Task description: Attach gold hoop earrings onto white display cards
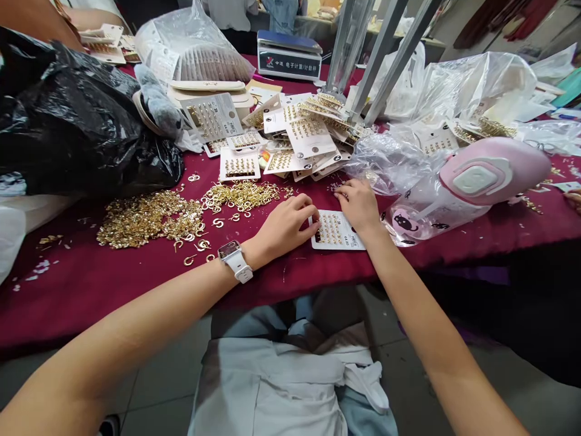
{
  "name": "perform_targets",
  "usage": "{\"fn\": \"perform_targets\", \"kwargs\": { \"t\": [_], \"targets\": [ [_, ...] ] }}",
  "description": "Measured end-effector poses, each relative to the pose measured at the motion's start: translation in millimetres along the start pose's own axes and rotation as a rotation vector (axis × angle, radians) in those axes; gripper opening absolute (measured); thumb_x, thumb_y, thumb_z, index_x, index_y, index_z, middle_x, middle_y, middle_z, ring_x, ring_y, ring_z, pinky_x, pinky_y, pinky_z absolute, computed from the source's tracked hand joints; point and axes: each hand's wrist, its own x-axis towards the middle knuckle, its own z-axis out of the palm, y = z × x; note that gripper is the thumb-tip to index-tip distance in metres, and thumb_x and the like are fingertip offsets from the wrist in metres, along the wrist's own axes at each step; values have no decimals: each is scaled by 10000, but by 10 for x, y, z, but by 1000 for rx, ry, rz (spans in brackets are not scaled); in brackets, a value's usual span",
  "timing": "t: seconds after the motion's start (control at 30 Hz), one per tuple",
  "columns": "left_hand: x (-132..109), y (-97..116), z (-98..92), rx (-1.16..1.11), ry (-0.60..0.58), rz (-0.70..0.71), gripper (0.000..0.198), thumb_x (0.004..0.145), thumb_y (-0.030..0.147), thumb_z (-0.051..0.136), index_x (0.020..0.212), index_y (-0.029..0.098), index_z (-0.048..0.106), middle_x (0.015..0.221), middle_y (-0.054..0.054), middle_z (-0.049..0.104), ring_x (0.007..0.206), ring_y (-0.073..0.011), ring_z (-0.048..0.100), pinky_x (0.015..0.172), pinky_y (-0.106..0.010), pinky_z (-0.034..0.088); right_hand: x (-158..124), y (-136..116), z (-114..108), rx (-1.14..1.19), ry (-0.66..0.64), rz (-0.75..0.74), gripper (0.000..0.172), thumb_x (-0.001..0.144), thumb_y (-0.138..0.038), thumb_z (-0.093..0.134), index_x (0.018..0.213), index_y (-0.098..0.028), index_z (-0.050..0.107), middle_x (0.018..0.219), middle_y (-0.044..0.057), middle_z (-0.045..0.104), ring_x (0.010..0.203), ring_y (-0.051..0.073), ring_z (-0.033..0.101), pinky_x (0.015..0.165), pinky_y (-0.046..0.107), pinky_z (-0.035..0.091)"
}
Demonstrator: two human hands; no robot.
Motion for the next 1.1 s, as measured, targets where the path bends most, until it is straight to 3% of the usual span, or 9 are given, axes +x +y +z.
{"fn": "perform_targets", "kwargs": {
  "t": [0.27,0.6,0.8,0.93,1.1],
  "targets": [
    [-1,-25,4,-1,-9,-8,207,902,276,457,885,146,617,975,-84,573,893,-185,550,825,-325,458,15,-27,15,-58,-25,36,180,836,-143,471,818,-139,650,909,142,617,936,298,511,858,460,425],
    [-1,-13,10,25,-50,-12,206,890,291,472,869,157,626,947,-61,585,846,-169,545,792,-304,424,17,-26,0,6,28,22,194,891,-179,354,836,-190,540,943,119,577,952,264,494,891,405,382],
    [-9,-26,0,-20,-68,-41,197,873,301,496,865,159,633,931,-53,580,851,-169,544,790,-301,416,25,-19,6,163,56,62,139,860,-140,368,791,-219,460,832,70,595,822,228,525,768,361,405],
    [-26,-26,-19,-32,-67,-41,191,870,294,497,863,160,632,930,-51,575,840,-164,530,791,-296,411,20,-32,-13,190,37,18,124,823,-128,432,756,-214,489,743,48,616,725,209,547,710,344,422],
    [-95,-17,-82,-54,-98,-96,171,852,306,528,829,165,621,921,-40,572,839,-164,521,785,-304,390,-52,-126,-51,233,43,-67,120,790,-109,508,794,-210,572,818,36,673,786,198,597,738,334,463]
  ]
}}
